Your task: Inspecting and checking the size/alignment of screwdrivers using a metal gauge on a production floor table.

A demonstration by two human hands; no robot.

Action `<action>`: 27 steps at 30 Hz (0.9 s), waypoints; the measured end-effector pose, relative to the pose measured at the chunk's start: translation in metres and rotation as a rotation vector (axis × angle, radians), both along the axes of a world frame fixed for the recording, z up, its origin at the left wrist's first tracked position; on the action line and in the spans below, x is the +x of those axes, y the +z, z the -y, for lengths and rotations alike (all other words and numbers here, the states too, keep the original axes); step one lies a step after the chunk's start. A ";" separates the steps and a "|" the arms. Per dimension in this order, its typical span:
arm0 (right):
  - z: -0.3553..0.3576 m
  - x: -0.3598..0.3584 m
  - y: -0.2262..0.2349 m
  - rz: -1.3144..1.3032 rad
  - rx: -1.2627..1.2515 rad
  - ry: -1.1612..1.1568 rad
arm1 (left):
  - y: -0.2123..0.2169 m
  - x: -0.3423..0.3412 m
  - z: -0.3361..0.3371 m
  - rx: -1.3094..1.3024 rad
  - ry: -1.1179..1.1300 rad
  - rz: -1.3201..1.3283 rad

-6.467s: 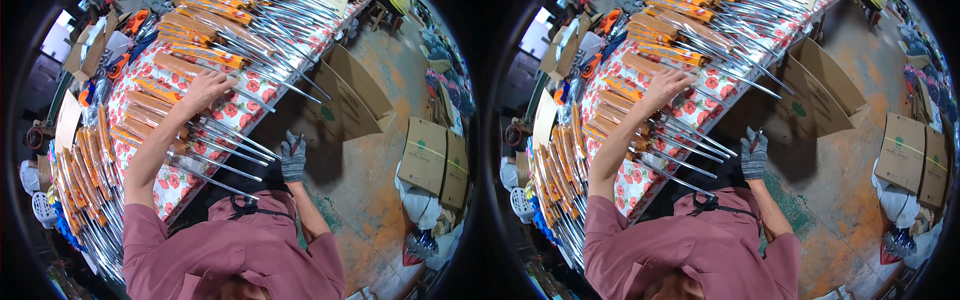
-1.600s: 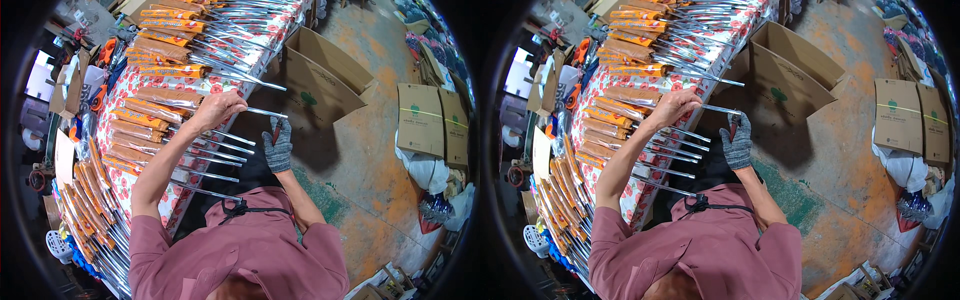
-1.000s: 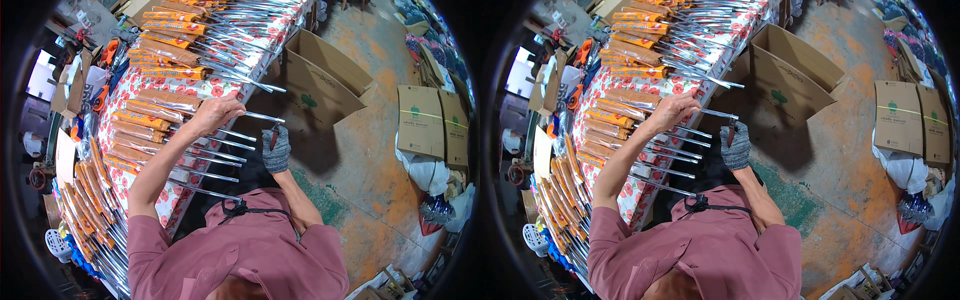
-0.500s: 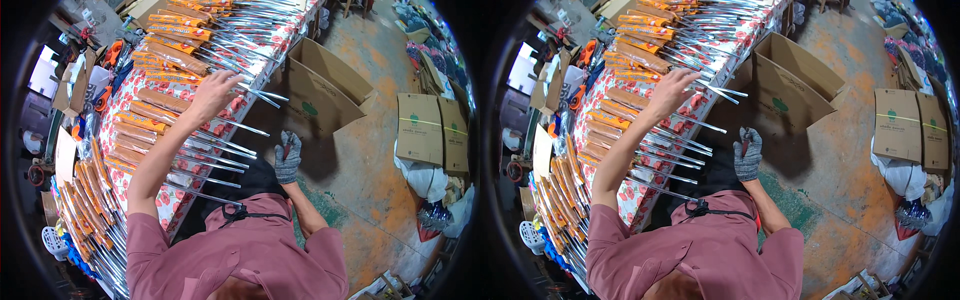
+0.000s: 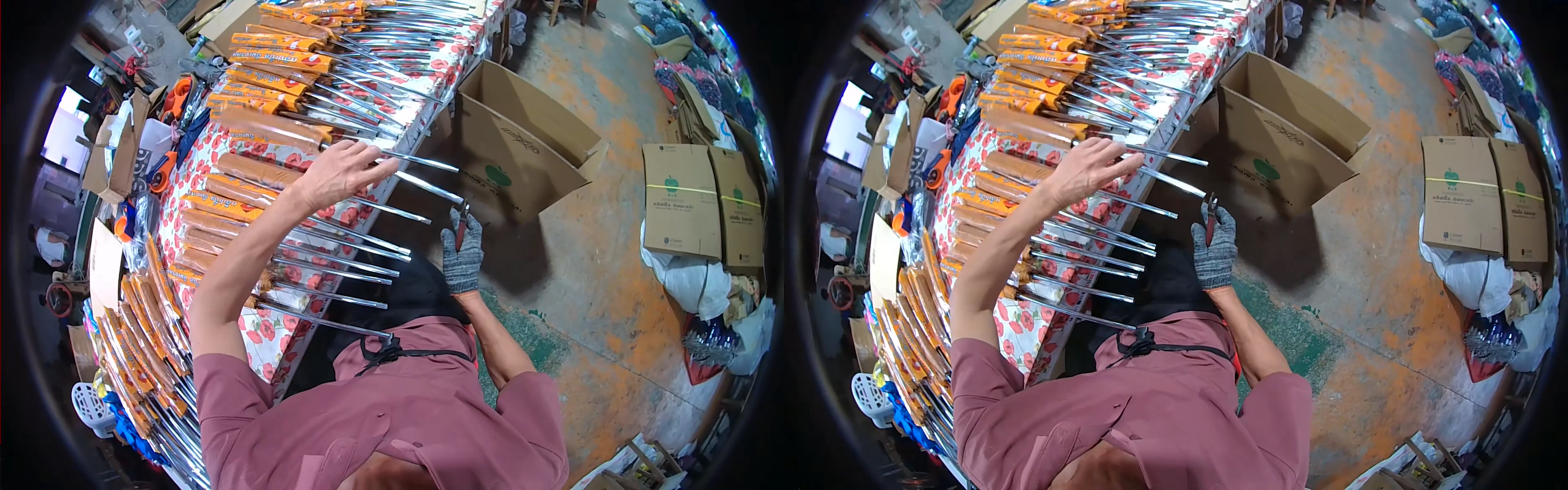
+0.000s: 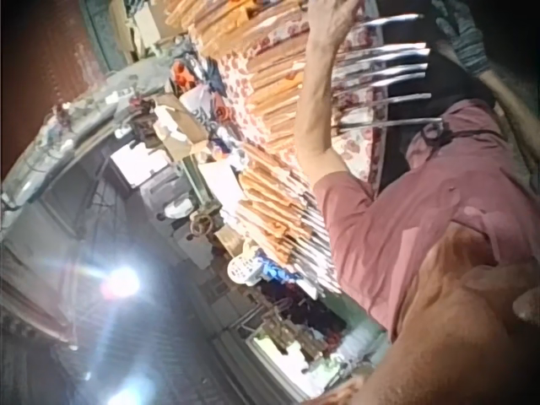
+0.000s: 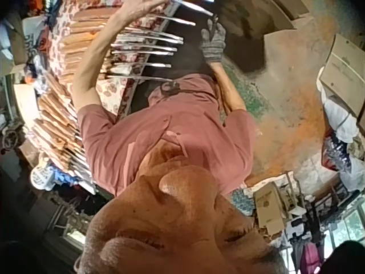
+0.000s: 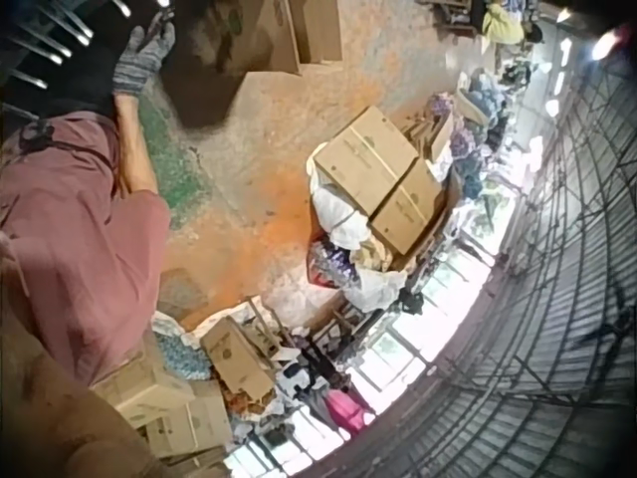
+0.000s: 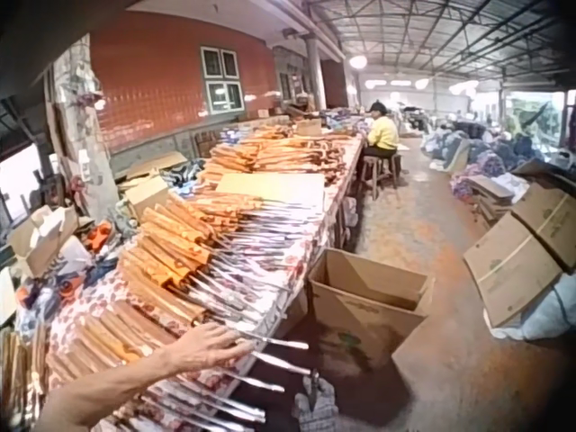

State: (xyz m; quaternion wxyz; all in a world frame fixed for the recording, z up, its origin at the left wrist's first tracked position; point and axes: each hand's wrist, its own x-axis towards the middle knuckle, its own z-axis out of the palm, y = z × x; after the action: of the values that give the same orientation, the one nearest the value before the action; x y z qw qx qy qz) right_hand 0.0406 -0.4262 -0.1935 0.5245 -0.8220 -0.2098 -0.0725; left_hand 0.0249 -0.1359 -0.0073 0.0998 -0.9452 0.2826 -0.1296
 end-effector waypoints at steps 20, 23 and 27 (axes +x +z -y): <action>-0.010 0.001 0.022 -0.100 0.146 0.053 | -0.005 -0.023 0.025 -0.268 0.005 0.078; -0.011 0.000 0.026 -0.054 0.109 0.062 | -0.003 -0.025 0.027 -0.272 0.017 0.083; -0.013 -0.003 0.029 -0.033 0.154 0.058 | -0.002 -0.027 0.029 -0.287 0.008 0.098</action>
State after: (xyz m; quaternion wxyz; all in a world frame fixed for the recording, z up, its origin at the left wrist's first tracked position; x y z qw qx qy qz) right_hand 0.0380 -0.4136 -0.1648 0.5913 -0.7738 -0.2189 -0.0597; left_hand -0.0018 -0.1651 -0.0090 -0.0222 -0.9435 0.2520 -0.2142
